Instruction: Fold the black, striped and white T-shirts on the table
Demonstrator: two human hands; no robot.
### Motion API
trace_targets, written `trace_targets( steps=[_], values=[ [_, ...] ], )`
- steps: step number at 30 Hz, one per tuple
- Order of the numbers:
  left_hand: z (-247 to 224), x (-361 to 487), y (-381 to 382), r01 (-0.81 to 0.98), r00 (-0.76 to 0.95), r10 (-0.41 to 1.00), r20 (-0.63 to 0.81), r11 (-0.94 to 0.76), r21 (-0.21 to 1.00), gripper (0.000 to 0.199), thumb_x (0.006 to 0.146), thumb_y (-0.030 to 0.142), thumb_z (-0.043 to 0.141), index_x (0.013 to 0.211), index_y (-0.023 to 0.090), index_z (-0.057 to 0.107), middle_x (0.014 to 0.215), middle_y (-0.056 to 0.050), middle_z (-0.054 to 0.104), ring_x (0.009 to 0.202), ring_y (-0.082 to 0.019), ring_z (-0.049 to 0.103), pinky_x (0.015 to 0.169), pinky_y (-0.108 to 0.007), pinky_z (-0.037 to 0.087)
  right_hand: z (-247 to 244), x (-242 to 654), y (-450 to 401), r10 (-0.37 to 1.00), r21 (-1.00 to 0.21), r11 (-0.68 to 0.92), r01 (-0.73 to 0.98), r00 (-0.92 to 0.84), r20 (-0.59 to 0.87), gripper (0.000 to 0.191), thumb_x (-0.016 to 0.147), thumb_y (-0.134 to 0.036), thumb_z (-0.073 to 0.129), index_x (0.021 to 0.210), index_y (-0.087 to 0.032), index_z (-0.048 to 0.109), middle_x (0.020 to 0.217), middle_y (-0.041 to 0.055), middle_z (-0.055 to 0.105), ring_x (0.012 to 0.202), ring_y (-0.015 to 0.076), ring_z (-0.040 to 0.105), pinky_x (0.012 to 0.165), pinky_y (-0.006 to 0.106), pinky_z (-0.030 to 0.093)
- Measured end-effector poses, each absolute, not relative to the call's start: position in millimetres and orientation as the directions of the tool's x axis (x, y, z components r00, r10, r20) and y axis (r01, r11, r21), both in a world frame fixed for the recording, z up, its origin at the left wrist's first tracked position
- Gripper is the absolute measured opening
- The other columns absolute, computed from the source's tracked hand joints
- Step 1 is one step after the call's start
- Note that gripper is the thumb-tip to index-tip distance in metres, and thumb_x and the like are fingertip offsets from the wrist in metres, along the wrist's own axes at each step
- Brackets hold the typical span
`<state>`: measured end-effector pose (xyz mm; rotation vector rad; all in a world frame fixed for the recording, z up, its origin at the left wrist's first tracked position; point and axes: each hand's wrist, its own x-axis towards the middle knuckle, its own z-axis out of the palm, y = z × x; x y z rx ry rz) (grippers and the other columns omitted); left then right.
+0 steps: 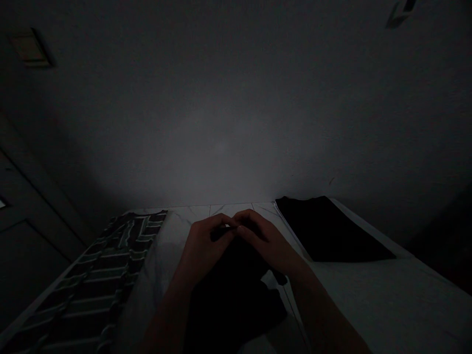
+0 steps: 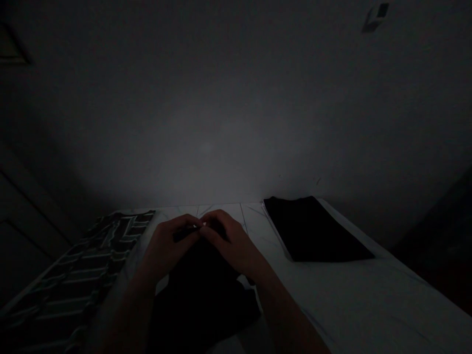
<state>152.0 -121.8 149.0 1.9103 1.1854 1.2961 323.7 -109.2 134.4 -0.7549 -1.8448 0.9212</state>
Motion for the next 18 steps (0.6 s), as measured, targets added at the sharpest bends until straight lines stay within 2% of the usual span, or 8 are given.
trace_targets(
  steps=[3,5,8,11,14,16,18],
  values=[
    [149.1,154.4,-122.3,0.325,0.165,0.888,0.429,-0.459,0.827,0.006,0.075,0.024,0.066,0.076,0.023,0.072,0.076,0.002,0.074,0.073,-0.015,0.068,0.07,-0.024,0.05,133.8,316.6,-113.7,0.761,-0.814,0.577,0.073,-0.409,0.503,0.031,0.091,-0.047,0.061,0.111,-0.024,0.058,0.107,0.0046,0.066,0.101,0.02,0.061,0.09,0.033,0.047],
    [148.1,153.5,-121.9,0.296,0.166,0.892,0.421,-0.452,0.842,0.005,0.073,0.026,0.069,0.075,0.022,0.071,0.076,0.002,0.073,0.073,-0.015,0.068,0.07,-0.024,0.05,134.0,315.6,-114.4,0.767,-0.809,0.577,0.113,-0.414,0.49,0.031,0.09,-0.046,0.064,0.111,-0.023,0.059,0.107,0.0044,0.068,0.099,0.02,0.063,0.088,0.033,0.048],
    [146.2,149.6,-118.6,0.282,0.138,0.906,0.4,-0.423,0.861,0.01,0.075,0.031,0.07,0.074,0.021,0.069,0.071,0.002,0.069,0.066,-0.013,0.064,0.061,-0.021,0.047,135.4,322.6,-110.2,0.792,-0.789,0.565,0.242,-0.429,0.435,0.021,0.09,-0.042,0.062,0.096,-0.023,0.066,0.093,0.0022,0.071,0.087,0.0188,0.065,0.081,0.03,0.049],
    [144.8,144.7,-112.3,0.264,0.01,0.912,0.41,-0.398,0.879,0.018,0.078,0.037,0.067,0.075,0.019,0.062,0.064,0.004,0.06,0.05,-0.008,0.051,0.045,-0.018,0.035,136.8,335.2,-104.0,0.826,-0.755,0.553,0.353,-0.348,0.443,0.025,0.092,-0.041,0.055,0.083,-0.022,0.07,0.083,0.0017,0.072,0.08,0.0189,0.066,0.076,0.029,0.049],
    [143.8,141.8,-107.1,0.208,-0.111,0.869,0.481,-0.453,0.867,0.022,0.081,0.039,0.065,0.075,0.019,0.056,0.065,0.005,0.054,0.049,-0.006,0.043,0.044,-0.017,0.031,136.8,341.7,-102.5,0.857,-0.746,0.516,0.421,-0.257,0.447,0.03,0.092,-0.044,0.054,0.083,-0.023,0.073,0.084,0.0029,0.075,0.081,0.0208,0.068,0.074,0.03,0.048],
    [143.4,142.7,-106.4,0.17,-0.141,0.842,0.52,-0.497,0.851,0.024,0.082,0.041,0.065,0.075,0.019,0.054,0.065,0.005,0.051,0.05,-0.005,0.041,0.046,-0.017,0.032,135.5,338.5,-105.4,0.871,-0.756,0.491,0.433,-0.279,0.405,0.029,0.09,-0.046,0.057,0.084,-0.023,0.075,0.085,0.0027,0.076,0.079,0.0207,0.068,0.072,0.03,0.047],
    [143.3,146.0,-108.2,0.151,-0.14,0.836,0.531,-0.512,0.845,0.025,0.082,0.041,0.064,0.076,0.02,0.054,0.066,0.005,0.051,0.05,-0.006,0.04,0.046,-0.017,0.033,133.0,329.6,-110.1,0.864,-0.769,0.488,0.412,-0.351,0.36,0.023,0.087,-0.043,0.064,0.093,-0.025,0.077,0.082,0.0011,0.075,0.073,0.0188,0.066,0.069,0.029,0.047]
  ],
)
